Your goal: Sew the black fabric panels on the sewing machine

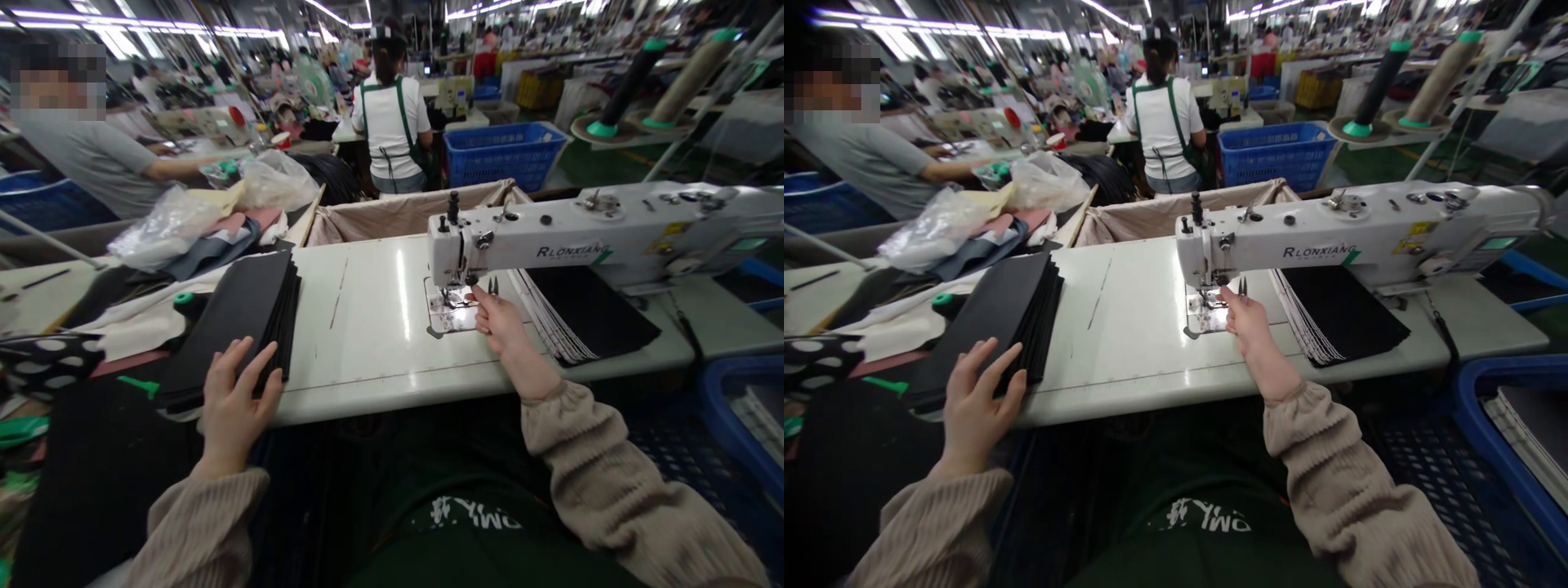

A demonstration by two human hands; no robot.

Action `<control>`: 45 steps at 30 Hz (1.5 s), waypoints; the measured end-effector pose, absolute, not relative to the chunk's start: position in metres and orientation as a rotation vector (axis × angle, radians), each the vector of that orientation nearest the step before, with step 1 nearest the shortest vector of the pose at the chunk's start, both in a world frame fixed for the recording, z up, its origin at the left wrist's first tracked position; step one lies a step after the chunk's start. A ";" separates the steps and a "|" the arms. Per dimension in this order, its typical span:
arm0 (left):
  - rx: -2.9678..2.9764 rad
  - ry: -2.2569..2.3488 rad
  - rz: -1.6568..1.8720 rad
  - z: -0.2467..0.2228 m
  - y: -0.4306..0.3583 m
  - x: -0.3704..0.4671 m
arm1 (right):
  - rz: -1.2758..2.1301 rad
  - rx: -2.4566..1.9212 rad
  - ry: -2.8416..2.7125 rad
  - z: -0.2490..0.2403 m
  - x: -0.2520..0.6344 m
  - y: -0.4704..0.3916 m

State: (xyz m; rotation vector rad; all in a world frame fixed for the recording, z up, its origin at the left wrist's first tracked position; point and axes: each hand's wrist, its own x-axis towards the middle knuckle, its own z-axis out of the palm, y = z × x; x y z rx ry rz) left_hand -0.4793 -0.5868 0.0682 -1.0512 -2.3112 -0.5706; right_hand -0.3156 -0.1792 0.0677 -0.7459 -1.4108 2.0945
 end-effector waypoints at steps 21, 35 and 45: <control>-1.471 -2.408 -1.035 0.023 -0.488 -0.423 | 0.293 -0.813 -2.668 0.070 -0.097 -0.104; -1.317 -2.609 -3.026 0.039 -0.311 -0.352 | 0.318 -0.320 -2.634 0.125 -0.083 -0.161; -1.416 -2.771 -2.268 0.027 -0.353 -0.350 | 1.479 0.388 -2.808 0.100 -0.187 -0.235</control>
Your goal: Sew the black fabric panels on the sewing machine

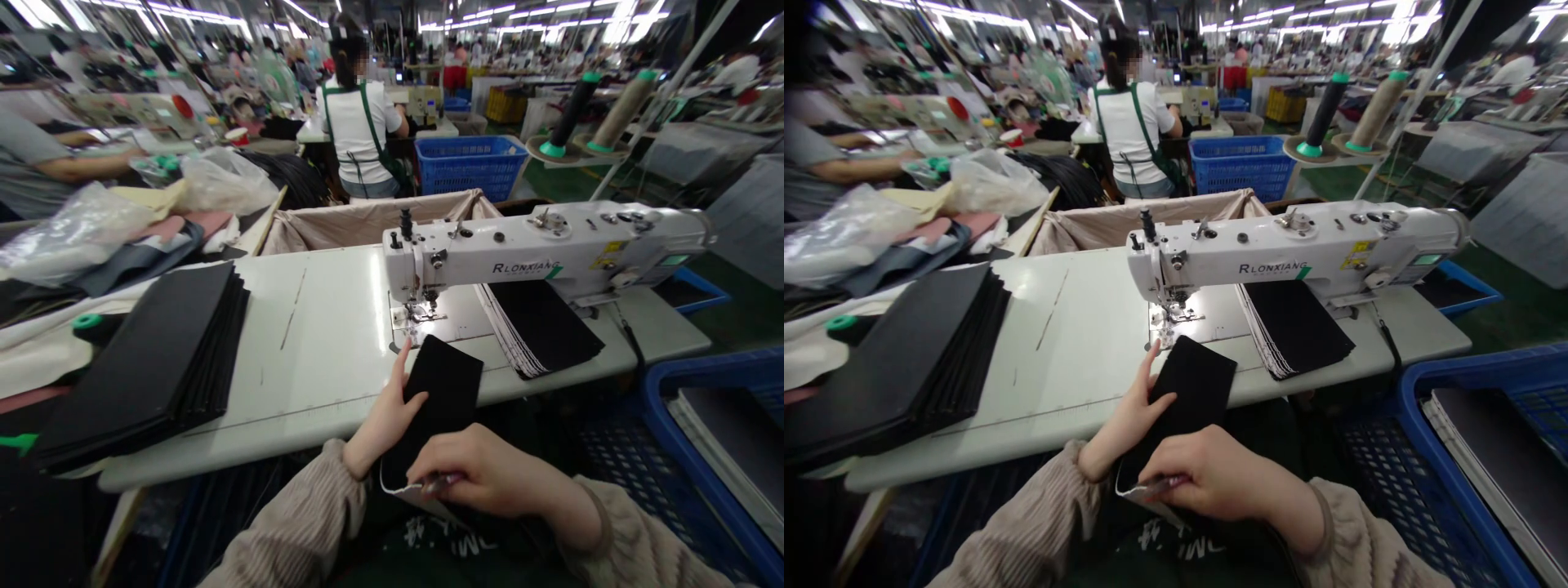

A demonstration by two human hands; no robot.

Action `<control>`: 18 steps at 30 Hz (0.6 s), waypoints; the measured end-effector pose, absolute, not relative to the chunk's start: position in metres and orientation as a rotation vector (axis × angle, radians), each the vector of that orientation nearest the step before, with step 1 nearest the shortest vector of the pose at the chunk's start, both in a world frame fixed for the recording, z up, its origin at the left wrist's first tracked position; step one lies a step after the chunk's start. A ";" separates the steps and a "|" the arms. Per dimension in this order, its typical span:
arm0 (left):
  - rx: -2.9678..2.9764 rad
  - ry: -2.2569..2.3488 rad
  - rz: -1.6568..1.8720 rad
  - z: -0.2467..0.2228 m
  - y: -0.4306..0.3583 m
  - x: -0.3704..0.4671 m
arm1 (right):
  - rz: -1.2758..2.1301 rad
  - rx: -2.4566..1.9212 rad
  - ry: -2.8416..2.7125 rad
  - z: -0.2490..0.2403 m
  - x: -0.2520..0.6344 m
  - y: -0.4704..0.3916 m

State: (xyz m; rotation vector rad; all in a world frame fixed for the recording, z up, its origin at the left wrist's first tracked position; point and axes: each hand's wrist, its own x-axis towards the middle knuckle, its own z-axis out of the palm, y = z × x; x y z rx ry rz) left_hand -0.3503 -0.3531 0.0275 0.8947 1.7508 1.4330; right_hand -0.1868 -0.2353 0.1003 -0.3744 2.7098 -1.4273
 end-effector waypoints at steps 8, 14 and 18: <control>1.315 2.864 0.755 0.018 -0.433 -0.390 | -0.637 0.308 3.211 0.037 -0.328 -0.185; 1.538 2.617 0.546 0.007 -0.434 -0.414 | -0.263 0.208 3.197 0.021 -0.343 -0.168; 1.643 2.562 0.581 0.012 -0.416 -0.430 | -0.233 0.182 3.209 0.014 -0.317 -0.154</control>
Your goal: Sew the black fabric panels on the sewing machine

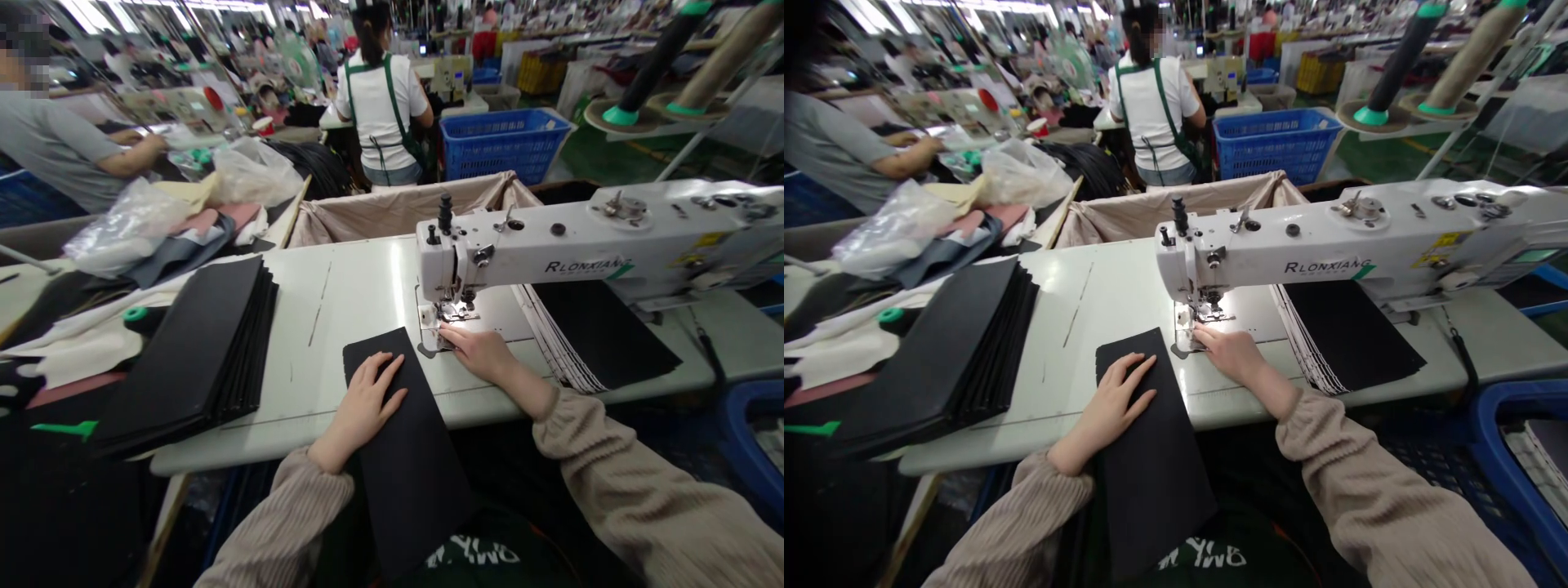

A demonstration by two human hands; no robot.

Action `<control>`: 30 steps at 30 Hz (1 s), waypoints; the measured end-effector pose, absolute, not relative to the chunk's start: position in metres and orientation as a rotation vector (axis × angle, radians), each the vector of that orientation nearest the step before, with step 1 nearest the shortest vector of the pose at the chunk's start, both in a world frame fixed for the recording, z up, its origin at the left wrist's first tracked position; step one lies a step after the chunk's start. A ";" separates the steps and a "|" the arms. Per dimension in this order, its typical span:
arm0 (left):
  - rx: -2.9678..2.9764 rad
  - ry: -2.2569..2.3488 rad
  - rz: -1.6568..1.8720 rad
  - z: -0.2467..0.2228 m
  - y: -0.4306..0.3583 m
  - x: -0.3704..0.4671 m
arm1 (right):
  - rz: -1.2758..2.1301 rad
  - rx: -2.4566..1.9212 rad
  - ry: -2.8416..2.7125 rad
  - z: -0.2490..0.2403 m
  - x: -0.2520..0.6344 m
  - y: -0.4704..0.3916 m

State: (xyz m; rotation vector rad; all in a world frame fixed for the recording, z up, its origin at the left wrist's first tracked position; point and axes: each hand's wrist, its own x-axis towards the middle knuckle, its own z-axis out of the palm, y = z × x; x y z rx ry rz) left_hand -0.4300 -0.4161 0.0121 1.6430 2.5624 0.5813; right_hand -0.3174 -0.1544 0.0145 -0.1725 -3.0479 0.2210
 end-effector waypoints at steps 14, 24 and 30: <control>1.859 2.360 0.530 0.016 -0.336 -0.450 | 0.163 -0.242 -3.008 0.007 -0.315 -0.151; 1.852 2.333 0.505 0.013 -0.324 -0.448 | 0.200 -0.279 -3.027 0.009 -0.317 -0.151; 1.784 2.398 0.554 0.012 -0.322 -0.443 | 0.163 -0.272 -3.055 0.010 -0.318 -0.150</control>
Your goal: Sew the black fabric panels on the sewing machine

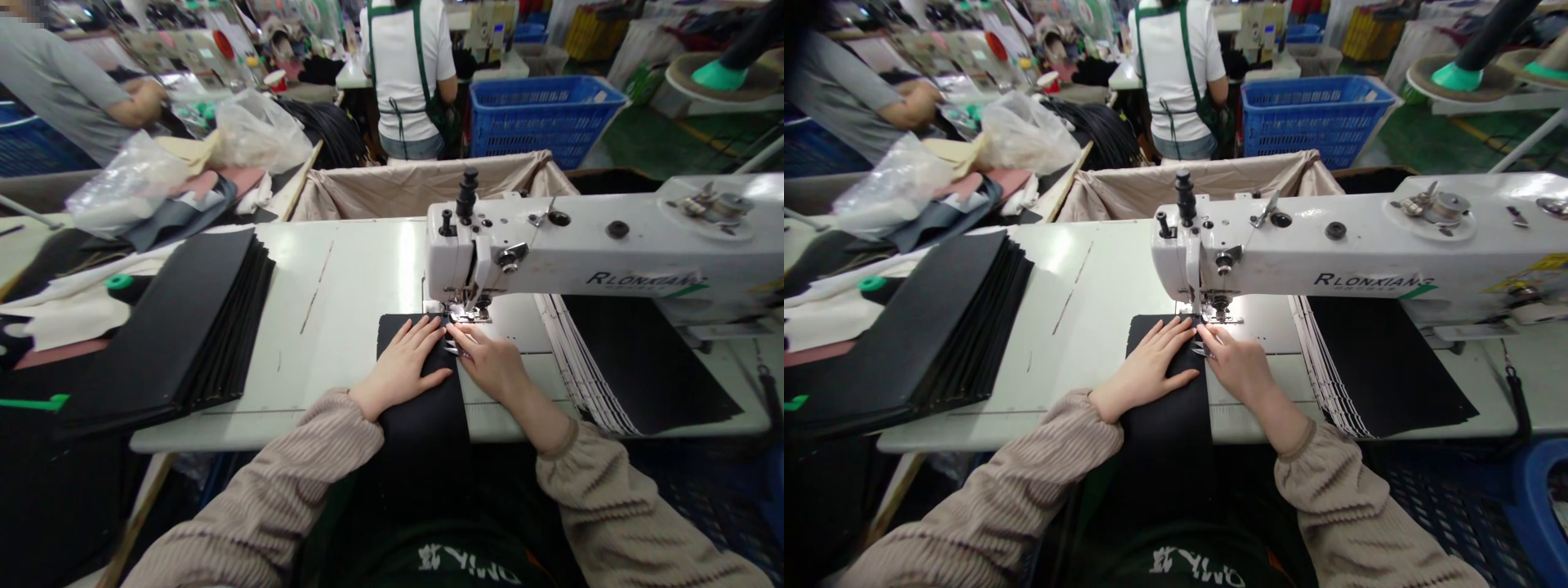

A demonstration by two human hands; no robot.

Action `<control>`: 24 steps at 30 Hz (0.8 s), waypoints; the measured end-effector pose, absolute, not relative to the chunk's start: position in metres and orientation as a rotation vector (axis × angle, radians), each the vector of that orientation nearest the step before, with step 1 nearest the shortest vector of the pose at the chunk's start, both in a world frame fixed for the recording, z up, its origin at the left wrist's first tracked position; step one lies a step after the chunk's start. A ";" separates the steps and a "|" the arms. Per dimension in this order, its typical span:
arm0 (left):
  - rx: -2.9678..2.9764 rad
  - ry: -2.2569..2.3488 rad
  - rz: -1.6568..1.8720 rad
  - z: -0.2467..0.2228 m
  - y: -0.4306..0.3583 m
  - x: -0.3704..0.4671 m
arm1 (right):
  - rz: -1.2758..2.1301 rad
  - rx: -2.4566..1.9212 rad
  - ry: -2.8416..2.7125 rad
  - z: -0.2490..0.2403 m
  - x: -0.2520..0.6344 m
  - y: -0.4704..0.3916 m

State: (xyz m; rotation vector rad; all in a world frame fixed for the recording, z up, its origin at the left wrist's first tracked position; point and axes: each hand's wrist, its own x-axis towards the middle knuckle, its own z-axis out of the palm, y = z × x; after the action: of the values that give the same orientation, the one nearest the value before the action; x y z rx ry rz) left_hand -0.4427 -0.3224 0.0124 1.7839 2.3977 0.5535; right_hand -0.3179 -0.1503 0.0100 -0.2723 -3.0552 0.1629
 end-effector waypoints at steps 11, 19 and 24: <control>1.802 2.377 0.572 0.013 -0.320 -0.444 | 0.168 -0.285 -3.105 0.012 -0.319 -0.149; 1.804 2.367 0.585 0.011 -0.320 -0.445 | 0.176 -0.276 -3.085 0.011 -0.319 -0.149; 1.823 2.338 0.591 0.012 -0.321 -0.448 | 0.181 -0.274 -3.079 0.010 -0.319 -0.149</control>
State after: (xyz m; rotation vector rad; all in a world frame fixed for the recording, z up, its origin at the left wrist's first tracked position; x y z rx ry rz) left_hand -0.4483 -0.3206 0.0116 1.8231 2.3384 0.5910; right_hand -0.3189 -0.1492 0.0098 -0.2738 -3.0790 0.1812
